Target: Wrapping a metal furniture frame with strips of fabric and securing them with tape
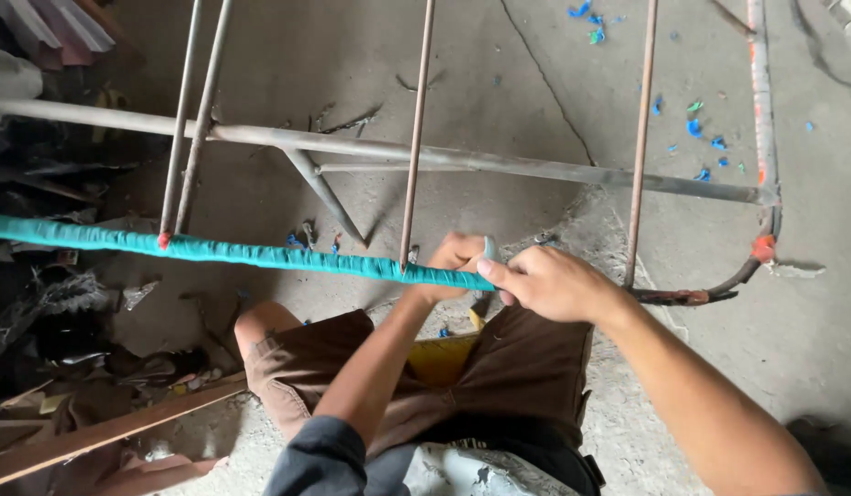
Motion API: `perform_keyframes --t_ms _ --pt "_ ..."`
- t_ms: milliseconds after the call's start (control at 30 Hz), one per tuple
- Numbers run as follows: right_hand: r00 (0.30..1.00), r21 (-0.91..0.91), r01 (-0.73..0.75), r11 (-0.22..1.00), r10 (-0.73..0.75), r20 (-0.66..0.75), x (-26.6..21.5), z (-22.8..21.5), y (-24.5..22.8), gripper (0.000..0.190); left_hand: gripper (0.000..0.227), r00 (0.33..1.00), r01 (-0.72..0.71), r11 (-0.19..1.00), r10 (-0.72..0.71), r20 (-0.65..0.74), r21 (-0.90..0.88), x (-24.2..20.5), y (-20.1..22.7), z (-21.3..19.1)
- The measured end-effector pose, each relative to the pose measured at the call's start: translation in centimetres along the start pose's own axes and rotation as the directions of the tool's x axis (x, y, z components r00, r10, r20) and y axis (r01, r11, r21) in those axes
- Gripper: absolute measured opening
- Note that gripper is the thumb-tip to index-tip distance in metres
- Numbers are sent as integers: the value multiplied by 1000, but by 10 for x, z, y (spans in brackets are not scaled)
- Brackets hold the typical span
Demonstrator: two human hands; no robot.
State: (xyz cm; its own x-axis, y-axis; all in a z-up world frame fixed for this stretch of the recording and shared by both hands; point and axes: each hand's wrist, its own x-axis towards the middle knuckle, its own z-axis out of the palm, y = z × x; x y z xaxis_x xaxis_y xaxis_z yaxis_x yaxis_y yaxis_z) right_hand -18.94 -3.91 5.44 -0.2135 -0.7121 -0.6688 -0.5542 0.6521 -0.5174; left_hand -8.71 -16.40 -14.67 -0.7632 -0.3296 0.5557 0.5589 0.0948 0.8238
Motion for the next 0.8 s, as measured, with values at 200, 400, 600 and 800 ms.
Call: perform_keyframes --t_ms 200,400,600,800 --pt "975 320 142 937 -189 120 -9 -12 -8 62 55 988 -146 828 94 123 541 26 48 -28" --pt "892 36 392 919 -371 -259 -14 14 13 41 10 783 343 892 -98 -614 294 -7 115 31" --pt "660 -171 584 793 -587 -469 -31 21 14 36 21 583 335 892 -450 -676 -304 -47 126 84" --pt "306 -688 481 543 -840 -449 9 64 76 22 79 481 622 474 -860 -173 -624 -32 114 79"
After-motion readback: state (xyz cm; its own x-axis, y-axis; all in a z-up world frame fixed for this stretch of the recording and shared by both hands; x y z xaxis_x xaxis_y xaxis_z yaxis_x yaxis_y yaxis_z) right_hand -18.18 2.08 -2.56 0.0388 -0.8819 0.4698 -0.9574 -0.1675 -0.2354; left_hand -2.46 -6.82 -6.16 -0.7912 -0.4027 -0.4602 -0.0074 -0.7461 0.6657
